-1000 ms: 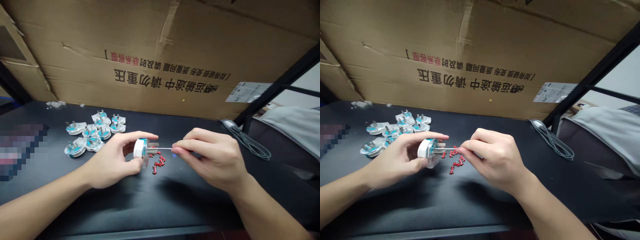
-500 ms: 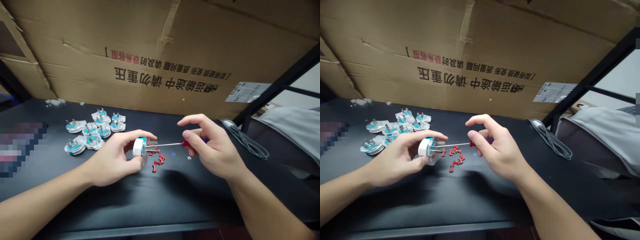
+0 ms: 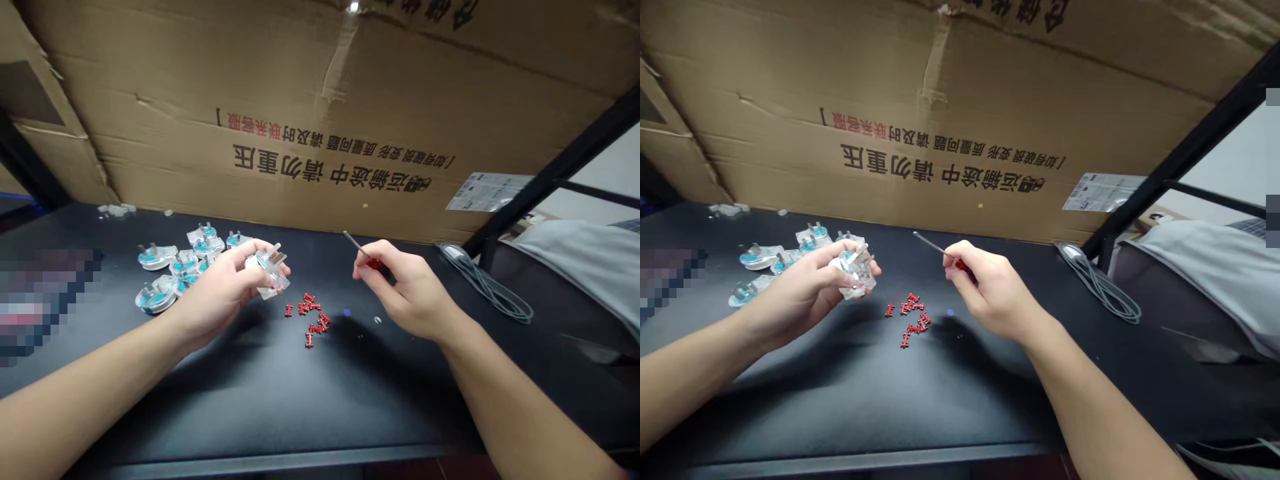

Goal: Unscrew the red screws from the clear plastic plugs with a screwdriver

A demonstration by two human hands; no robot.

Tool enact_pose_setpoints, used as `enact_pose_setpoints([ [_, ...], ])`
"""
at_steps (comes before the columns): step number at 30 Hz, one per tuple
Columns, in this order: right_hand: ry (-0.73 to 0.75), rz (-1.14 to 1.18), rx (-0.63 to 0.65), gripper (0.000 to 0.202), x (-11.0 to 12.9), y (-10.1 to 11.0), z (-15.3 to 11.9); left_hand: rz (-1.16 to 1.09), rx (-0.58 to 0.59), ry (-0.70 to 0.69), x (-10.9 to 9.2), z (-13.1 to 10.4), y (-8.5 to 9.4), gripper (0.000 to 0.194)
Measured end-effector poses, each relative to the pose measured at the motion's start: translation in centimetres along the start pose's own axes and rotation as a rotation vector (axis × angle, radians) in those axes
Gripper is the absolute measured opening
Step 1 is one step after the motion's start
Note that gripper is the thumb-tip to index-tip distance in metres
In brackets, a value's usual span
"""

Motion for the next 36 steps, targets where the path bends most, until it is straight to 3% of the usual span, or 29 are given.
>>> enact_pose_setpoints([
  [2, 0.033, 0.05, -0.108, 0.014, 0.9, -0.8, 0.1, -0.063, 0.041, 0.038, 0.2, -0.2, -0.6, 0.024],
  [5, 0.167, 0.098, -0.135, 0.033, 2.7, -2.4, 0.4, -0.079, 0.181, 0.119, 0.6, -0.6, -1.8, 0.02],
  [8, 0.229, 0.091, -0.157, 0.011, 3.5, -3.1, 0.7, -0.06, 0.309, 0.156, 1.1, -0.9, -2.2, 0.015],
  [12, 0.152, 0.117, -0.215, 0.011, 3.4, -2.7, 1.0, -0.027, 0.452, 0.156, 1.3, -1.1, -1.6, 0.025],
  [19, -0.056, 0.29, -0.25, 0.012, 2.9, -2.3, 0.7, 0.116, 0.594, 0.207, 1.1, -1.6, -1.5, 0.032],
  [26, -0.251, 0.845, -0.186, 0.023, 2.8, -3.4, 0.6, 0.041, 0.669, 0.249, 1.2, -1.8, -2.1, 0.075],
  [29, -0.317, 1.022, -0.166, 0.023, 2.8, -3.8, 0.6, 0.023, 0.682, 0.28, 1.3, -1.8, -2.0, 0.084],
  [32, -0.352, 1.071, -0.16, 0.023, 2.8, -3.9, 0.6, -0.036, 0.687, 0.289, 1.5, -1.8, -2.0, 0.08],
  [36, -0.356, 1.067, -0.144, 0.024, 3.0, -3.7, 0.7, -0.13, 0.656, 0.298, 1.9, -1.6, -2.1, 0.048],
])
Point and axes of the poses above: each hand's wrist, its own z-axis towards the middle knuckle, its own y-axis out of the back of the hand, x = y × z, the point moved 2 cm from there along z, towards the middle knuckle, and after that the axes turned 10 degrees about y, right-handed, at the moved point
